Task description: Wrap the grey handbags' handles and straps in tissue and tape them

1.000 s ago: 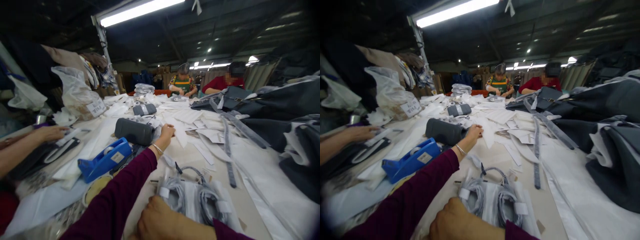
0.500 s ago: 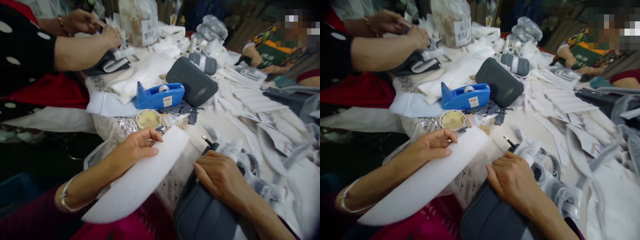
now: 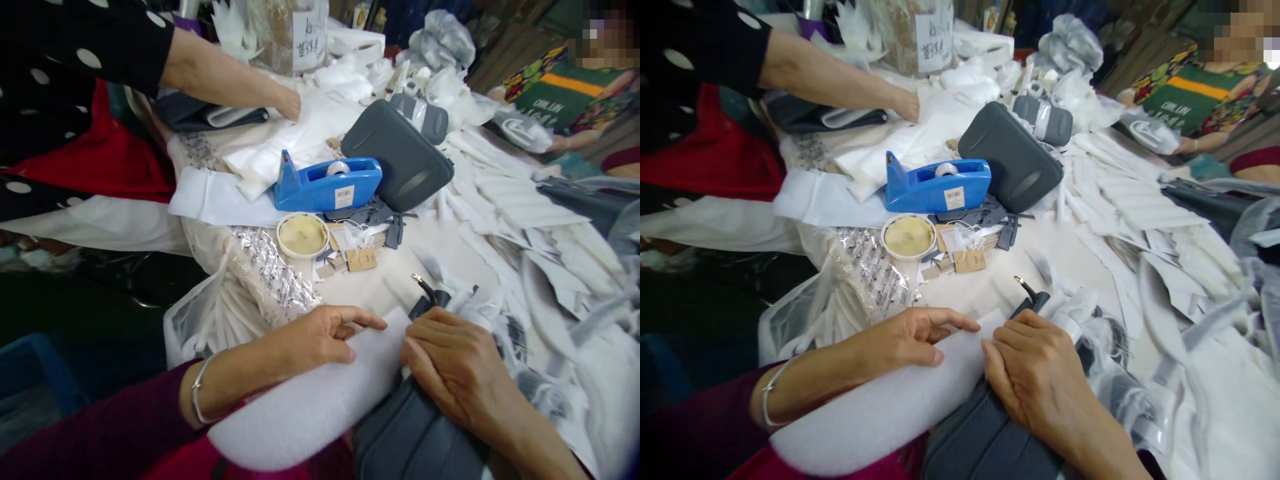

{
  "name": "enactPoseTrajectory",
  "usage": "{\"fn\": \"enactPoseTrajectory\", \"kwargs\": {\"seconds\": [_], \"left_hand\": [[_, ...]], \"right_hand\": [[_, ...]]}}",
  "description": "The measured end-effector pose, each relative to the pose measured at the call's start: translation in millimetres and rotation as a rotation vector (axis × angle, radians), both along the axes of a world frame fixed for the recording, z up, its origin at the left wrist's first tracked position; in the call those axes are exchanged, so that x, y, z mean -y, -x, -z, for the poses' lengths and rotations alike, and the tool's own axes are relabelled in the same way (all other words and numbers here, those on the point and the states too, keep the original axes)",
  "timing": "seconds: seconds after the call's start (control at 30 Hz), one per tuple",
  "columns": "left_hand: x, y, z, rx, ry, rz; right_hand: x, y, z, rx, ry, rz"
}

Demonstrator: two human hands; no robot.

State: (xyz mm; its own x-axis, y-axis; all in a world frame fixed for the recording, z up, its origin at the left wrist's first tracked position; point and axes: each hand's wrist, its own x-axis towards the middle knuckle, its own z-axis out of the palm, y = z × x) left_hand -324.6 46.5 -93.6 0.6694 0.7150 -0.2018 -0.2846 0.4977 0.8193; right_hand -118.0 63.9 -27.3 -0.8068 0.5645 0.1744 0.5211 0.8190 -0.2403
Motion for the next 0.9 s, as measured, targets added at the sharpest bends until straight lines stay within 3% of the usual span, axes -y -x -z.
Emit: {"fn": "enactPoseTrajectory", "kwargs": {"seconds": [0.2,0.43,0.6,0.9], "left_hand": [[-10,-22,-3.7,-0.068,-0.053,0.015],[-6,-32,-12.5,-0.215,-0.061,-0.052],[-5,-37,0.1,-0.209,-0.073,-0.093],[-25,-59,22.9,-0.262,-0.384,-0.106]], "right_hand": [[2,0,0.2,-0.023,-0.045,0.007],[2,-6,-3.1,-0.070,-0.115,0.011],[1,-4,0.7,-0.055,-0.133,0.030],[-4,1,17.9,0.023,-0.082,0.028]]}}
